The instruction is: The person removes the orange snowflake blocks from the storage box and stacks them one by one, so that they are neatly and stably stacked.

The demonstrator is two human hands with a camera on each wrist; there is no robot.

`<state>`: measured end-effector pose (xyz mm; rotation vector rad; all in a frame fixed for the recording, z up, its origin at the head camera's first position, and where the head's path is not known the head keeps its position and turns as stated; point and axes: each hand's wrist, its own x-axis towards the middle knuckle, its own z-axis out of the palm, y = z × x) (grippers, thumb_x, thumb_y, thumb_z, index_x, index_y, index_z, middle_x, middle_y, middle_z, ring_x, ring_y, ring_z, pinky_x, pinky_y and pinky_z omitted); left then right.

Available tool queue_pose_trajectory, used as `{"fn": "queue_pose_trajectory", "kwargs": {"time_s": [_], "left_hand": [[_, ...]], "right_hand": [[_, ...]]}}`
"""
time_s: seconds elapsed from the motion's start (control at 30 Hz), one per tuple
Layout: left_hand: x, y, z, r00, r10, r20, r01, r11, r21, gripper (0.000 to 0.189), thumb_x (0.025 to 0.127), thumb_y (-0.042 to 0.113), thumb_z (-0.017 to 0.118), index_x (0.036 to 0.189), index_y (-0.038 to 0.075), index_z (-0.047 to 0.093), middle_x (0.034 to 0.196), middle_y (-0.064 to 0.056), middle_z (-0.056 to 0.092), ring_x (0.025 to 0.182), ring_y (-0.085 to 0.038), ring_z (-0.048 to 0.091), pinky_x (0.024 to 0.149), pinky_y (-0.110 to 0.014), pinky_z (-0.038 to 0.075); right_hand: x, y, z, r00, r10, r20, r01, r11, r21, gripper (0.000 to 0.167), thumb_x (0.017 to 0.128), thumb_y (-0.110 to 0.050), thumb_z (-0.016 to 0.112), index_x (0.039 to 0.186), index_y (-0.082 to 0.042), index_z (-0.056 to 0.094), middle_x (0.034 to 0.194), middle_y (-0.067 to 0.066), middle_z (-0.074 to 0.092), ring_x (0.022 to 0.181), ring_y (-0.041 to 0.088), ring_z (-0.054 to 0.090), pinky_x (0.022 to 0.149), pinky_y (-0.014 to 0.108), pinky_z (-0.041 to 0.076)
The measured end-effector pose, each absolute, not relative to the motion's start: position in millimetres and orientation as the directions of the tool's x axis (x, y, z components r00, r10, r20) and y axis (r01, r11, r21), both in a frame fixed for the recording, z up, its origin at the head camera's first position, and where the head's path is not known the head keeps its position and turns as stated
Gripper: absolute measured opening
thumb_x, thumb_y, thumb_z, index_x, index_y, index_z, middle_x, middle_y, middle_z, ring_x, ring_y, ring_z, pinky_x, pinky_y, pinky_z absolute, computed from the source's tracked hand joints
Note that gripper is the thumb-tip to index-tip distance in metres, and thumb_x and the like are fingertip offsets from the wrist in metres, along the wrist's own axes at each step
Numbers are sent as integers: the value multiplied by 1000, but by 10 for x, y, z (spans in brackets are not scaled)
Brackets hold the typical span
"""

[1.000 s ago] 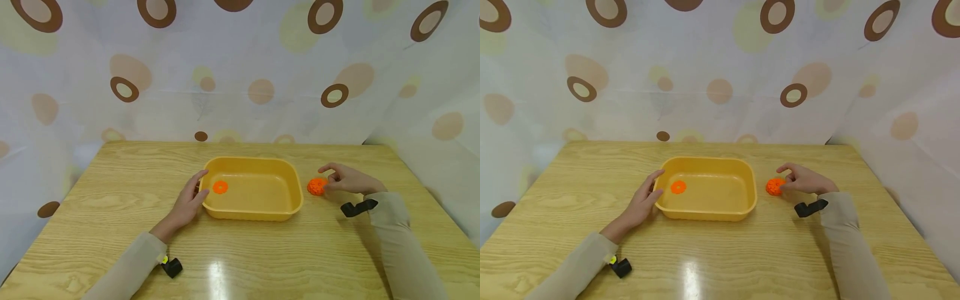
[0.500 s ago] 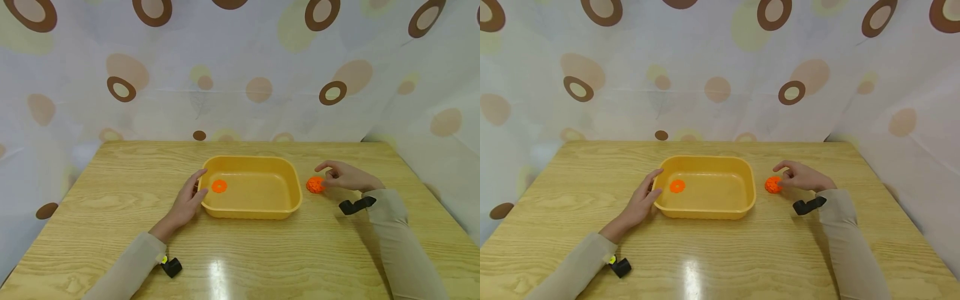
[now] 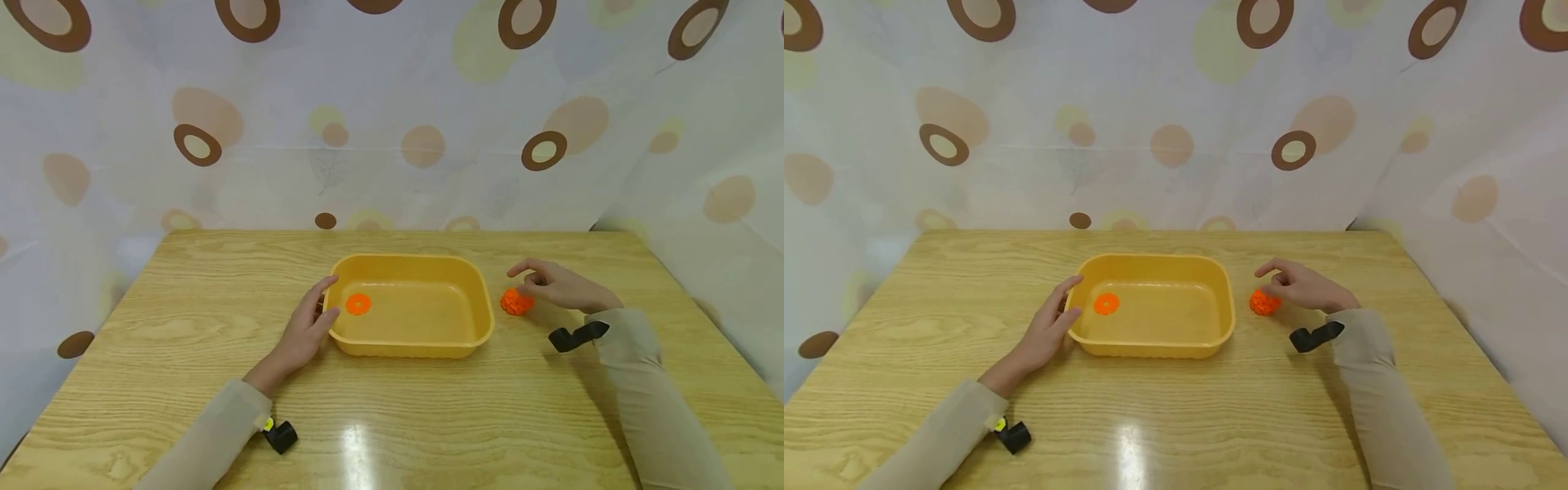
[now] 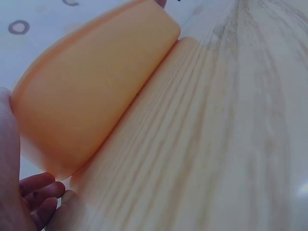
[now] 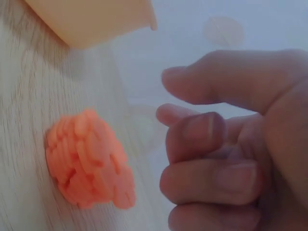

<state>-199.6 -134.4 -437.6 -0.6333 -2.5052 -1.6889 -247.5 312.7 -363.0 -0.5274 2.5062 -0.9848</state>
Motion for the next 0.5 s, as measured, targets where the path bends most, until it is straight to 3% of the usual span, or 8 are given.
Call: {"fn": "queue_pose_trajectory", "kwargs": {"time_s": [0.23, 0.5], "left_hand": [[-1976, -1373, -4369, -915, 305, 264, 359, 317, 878, 49, 100, 10, 45, 148, 6, 33, 110, -18, 49, 92, -21, 43, 81, -27, 41], [-1996, -1336, -4364, -916, 303, 264, 357, 311, 881, 49, 101, 12, 46, 148, 7, 33, 110, -18, 49, 92, -21, 43, 82, -27, 41]], "right_hand": [[-2498, 2963, -3638, -851, -508, -131, -245, 606, -757, 34, 100, -18, 51, 127, 1, 48, 65, 2, 42, 60, 13, 39, 62, 28, 36], [-2527, 2832, -3535, -852, -519, -69, -292, 581, -759, 29, 101, -17, 51, 125, -1, 50, 67, 0, 41, 60, 10, 36, 63, 27, 37]]}}
